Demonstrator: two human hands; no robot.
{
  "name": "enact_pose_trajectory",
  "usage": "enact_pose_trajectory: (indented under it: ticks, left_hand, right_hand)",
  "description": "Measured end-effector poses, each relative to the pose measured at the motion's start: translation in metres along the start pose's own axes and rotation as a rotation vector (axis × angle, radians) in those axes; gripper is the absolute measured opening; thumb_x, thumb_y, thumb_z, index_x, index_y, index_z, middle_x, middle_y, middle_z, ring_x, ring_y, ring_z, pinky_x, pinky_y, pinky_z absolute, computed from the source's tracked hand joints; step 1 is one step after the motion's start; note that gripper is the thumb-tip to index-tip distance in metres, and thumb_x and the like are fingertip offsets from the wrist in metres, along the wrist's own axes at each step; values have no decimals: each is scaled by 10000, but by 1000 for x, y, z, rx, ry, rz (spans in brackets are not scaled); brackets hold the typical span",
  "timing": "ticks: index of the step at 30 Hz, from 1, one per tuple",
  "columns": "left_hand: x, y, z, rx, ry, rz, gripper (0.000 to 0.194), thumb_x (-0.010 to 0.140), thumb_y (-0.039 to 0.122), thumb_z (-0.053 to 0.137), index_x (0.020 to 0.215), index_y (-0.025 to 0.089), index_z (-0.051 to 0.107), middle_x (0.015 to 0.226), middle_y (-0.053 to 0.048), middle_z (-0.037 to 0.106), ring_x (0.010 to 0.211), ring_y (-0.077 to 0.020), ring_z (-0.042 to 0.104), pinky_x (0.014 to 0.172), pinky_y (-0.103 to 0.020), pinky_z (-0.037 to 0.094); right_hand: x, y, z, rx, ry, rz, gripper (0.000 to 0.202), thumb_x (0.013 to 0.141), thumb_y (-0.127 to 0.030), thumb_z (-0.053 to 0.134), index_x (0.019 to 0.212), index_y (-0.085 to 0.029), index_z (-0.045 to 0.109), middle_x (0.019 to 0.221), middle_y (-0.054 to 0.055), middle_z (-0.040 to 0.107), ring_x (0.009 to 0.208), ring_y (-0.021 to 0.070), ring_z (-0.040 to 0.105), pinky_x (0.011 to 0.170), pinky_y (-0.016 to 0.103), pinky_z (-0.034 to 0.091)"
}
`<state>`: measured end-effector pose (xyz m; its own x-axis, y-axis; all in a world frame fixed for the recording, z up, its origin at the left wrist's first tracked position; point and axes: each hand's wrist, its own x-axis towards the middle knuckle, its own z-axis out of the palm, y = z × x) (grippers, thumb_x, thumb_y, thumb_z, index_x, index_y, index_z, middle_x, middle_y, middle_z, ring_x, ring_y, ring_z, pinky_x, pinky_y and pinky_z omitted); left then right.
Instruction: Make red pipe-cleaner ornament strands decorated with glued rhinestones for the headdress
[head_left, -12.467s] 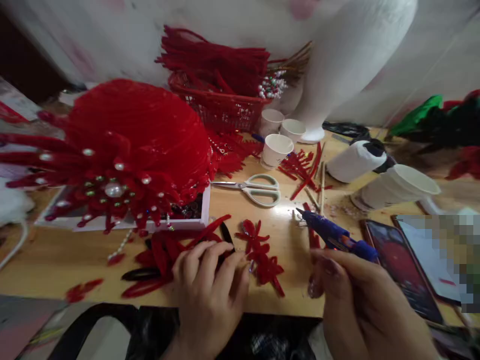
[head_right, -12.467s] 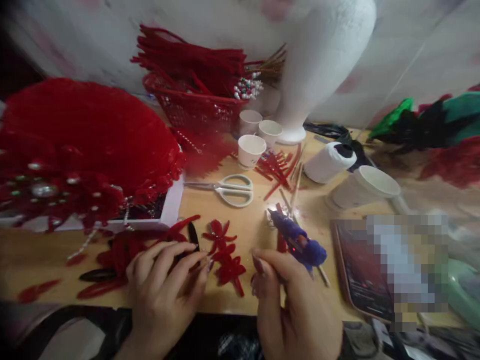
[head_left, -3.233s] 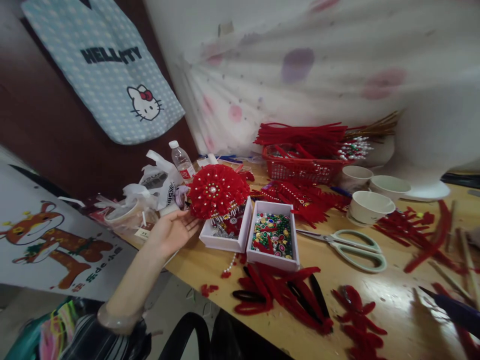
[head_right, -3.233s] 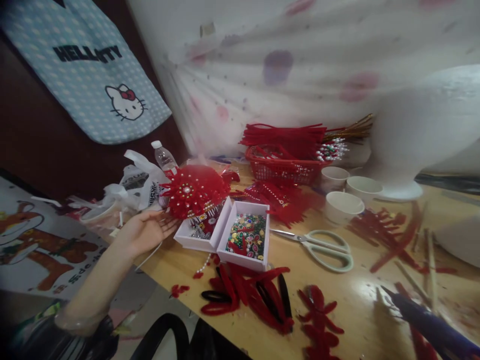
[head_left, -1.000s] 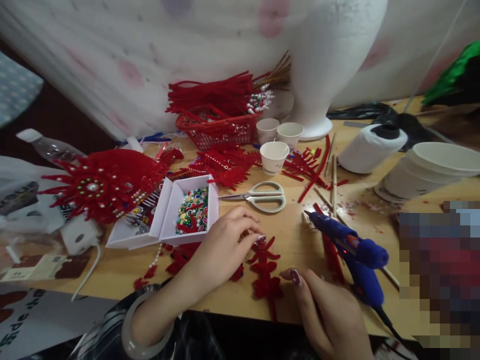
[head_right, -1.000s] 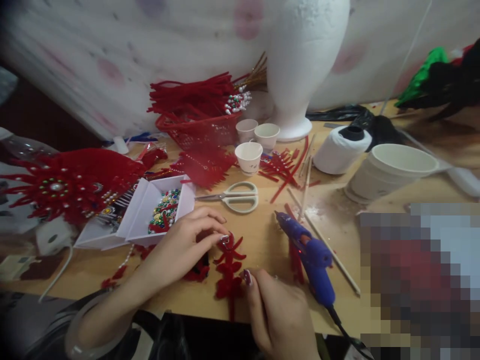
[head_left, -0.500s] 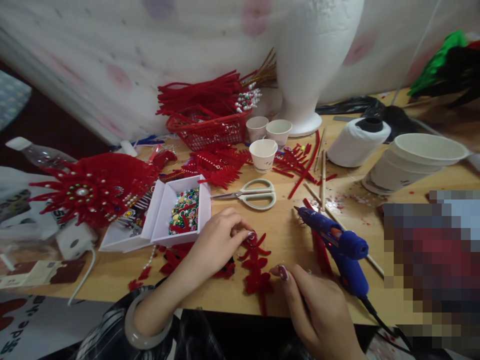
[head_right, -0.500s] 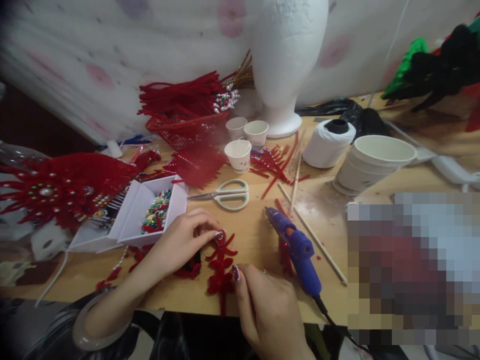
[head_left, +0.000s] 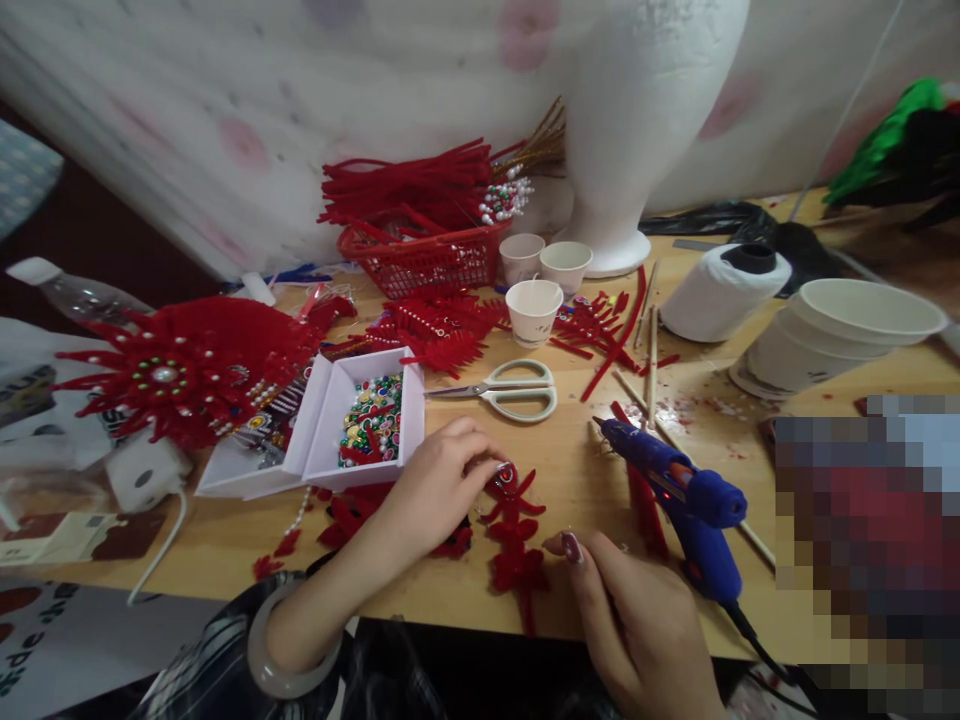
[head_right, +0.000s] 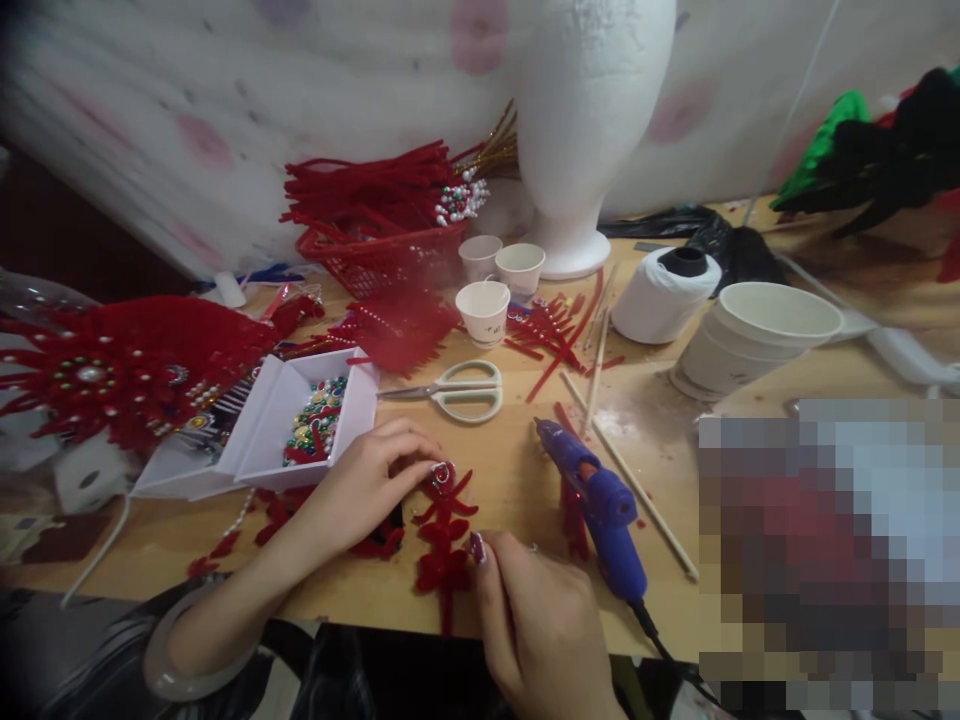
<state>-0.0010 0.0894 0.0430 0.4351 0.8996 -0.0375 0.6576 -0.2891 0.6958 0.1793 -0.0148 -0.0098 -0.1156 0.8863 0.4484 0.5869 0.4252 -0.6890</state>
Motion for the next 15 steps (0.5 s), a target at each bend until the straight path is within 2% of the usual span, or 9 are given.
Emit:
enact_pose_trajectory:
  ticks: [5,9,15]
  left_hand:
    - [0,2,-2,-25,11,-3,123,895,96,606,869,167,703,935,-27,661,900,-163,624,840,-301,477]
    - [-3,4,0,-33,13,-35,70,864,120,659,871,166,712,933,-28,642,798,-151,614,752,-286,485]
    - [-5,3,4,-46,7,-27,96,853,85,665,838,162,721,915,-27,633,864,-156,615,790,-274,468]
  right_hand:
    - [0,0,0,-11,5,-5,242,1044,-192,397,851,-189,543,642,-30,551,530,111,540,546,251,331]
    - [1,0,-1,-9,11,-24,248,1044,-187,399,832,-189,528,633,-32,542,524,109,539,545,243,339]
    - [0,2,0,-34,3,-23,271,1045,-207,389,825,-189,546,605,-28,528,502,117,541,523,242,349]
